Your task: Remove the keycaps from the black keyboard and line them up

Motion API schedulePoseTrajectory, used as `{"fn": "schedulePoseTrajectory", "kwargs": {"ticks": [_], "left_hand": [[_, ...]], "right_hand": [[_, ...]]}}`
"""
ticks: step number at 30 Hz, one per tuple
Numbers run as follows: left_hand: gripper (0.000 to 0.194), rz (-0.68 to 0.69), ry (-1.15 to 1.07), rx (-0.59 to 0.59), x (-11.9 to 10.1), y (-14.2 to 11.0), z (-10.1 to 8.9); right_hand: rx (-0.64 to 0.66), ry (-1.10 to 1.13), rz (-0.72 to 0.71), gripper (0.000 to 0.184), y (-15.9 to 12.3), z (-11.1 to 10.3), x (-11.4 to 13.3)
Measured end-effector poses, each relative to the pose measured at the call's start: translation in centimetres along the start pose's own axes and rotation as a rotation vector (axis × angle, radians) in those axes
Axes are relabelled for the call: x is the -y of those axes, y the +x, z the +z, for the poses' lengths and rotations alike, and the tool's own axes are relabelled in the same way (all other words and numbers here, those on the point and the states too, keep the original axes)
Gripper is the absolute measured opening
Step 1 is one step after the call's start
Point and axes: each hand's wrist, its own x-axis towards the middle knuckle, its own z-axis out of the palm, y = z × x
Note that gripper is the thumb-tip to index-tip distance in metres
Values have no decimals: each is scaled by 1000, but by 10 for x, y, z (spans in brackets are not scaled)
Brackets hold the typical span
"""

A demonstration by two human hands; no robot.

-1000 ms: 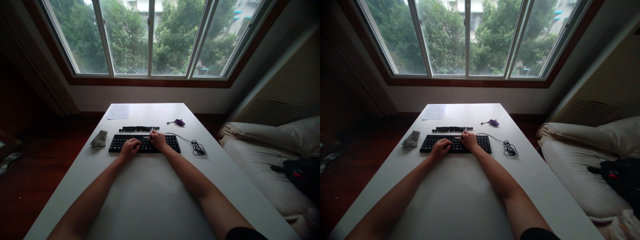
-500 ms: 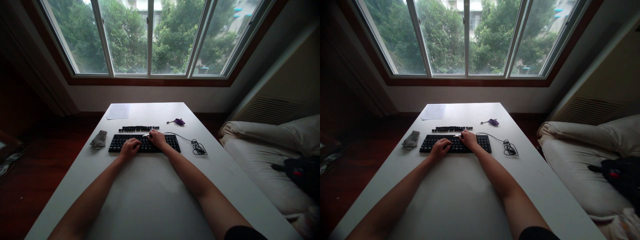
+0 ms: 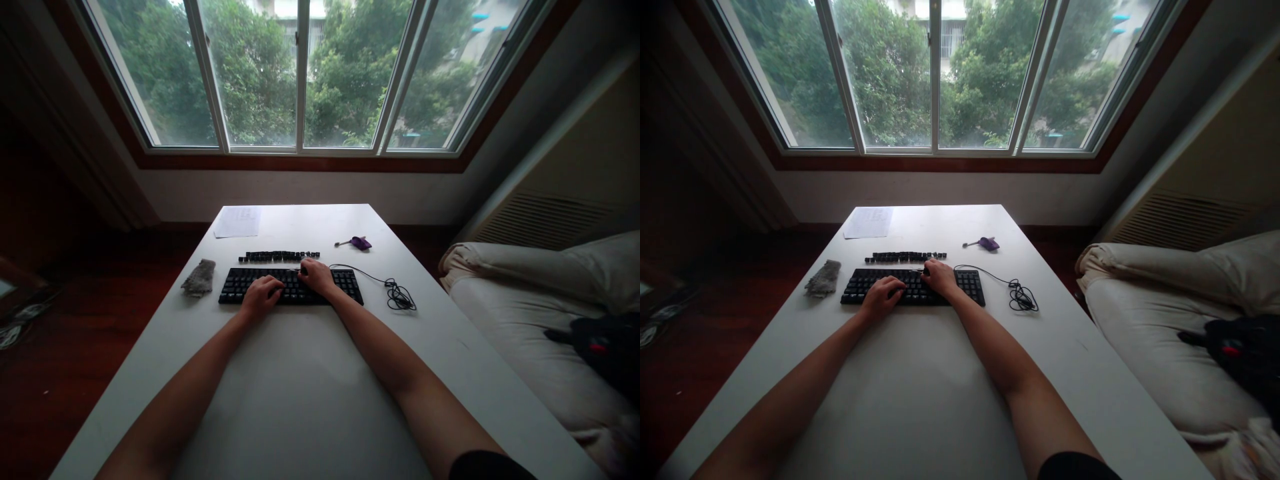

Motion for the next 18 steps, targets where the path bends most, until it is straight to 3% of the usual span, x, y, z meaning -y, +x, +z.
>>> {"fn": "schedulePoseTrajectory", "kwargs": {"ticks": [9, 18], "left_hand": [[17, 3, -3, -7, 1, 0, 2], [18, -3, -7, -5, 1, 0, 1]], "right_hand": [[-55, 30, -9, 20, -10, -3, 1], [-31, 2, -39, 28, -13, -7, 5]]}}
